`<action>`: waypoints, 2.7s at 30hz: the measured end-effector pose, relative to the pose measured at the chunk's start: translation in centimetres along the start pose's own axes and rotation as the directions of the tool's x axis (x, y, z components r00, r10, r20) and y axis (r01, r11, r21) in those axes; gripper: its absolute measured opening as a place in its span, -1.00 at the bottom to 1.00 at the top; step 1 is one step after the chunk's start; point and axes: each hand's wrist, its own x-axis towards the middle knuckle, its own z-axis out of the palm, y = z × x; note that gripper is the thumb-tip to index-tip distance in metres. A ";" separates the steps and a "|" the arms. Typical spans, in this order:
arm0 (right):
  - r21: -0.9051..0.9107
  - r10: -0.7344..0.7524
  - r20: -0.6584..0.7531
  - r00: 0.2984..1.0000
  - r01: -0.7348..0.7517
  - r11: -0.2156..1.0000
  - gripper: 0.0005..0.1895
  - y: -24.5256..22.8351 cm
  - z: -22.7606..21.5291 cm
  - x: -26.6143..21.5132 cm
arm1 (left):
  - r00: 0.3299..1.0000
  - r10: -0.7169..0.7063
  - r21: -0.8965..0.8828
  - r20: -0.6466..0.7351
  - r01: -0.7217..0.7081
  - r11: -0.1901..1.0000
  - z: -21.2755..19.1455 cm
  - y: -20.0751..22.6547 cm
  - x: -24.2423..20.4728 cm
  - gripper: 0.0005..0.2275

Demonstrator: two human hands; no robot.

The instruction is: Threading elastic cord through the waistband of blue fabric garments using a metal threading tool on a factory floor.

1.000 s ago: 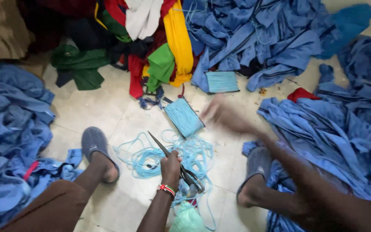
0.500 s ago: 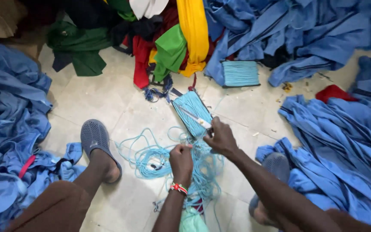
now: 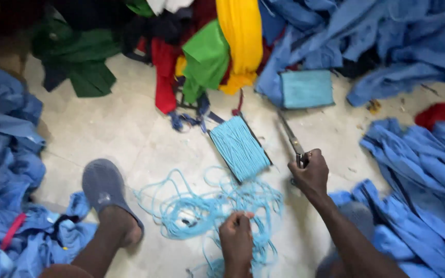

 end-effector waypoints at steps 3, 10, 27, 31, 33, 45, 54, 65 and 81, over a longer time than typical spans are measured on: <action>-0.081 0.178 -0.006 0.984 -0.178 0.981 -0.61 2.9 -2.2 -3.8 | 0.999 0.036 0.133 0.037 -0.041 0.990 0.2 2.0 -3.3 -0.82; -0.329 -0.111 -0.037 0.993 0.093 0.940 -0.67 8.1 1.0 -3.5 | 0.939 0.330 0.378 0.094 -0.340 0.861 -1.6 3.1 -5.4 -0.85; 0.887 0.046 0.329 0.943 -0.325 0.327 -0.43 -20.6 -14.2 -21.3 | 0.709 0.582 0.041 0.398 -0.648 0.761 -3.2 5.5 -15.2 -0.85; 0.858 0.090 0.360 0.929 -0.367 0.358 -0.39 -20.6 -14.6 -24.2 | 0.664 0.650 0.236 0.370 -0.743 0.626 -5.0 3.7 -19.6 -0.85; 0.860 0.110 0.391 0.914 -0.405 0.310 -0.40 -21.6 -14.7 -25.5 | 0.655 0.653 0.291 0.380 -0.755 0.588 -5.8 2.7 -19.9 -0.85; 0.619 0.018 0.526 0.850 -0.397 0.677 -0.45 -20.5 -14.9 -27.9 | 0.799 0.543 0.095 0.258 -0.580 0.809 -7.8 2.5 -19.7 -0.80; 0.722 -0.009 0.237 0.972 -0.170 0.671 -0.73 -19.5 -20.3 -27.5 | 0.745 0.623 -0.201 0.239 -0.590 0.782 -8.0 4.1 -20.3 -0.85; 0.876 0.164 0.214 0.963 -0.264 0.404 -0.73 -21.4 -21.6 -27.6 | 0.691 0.434 -0.013 0.578 -0.524 0.851 -6.0 1.3 -21.9 -0.98; 0.795 -0.105 -0.018 0.994 0.078 0.602 -0.65 -21.4 -21.5 -26.9 | 0.653 0.468 -0.237 0.596 -0.413 0.879 -6.6 3.6 -23.6 -0.78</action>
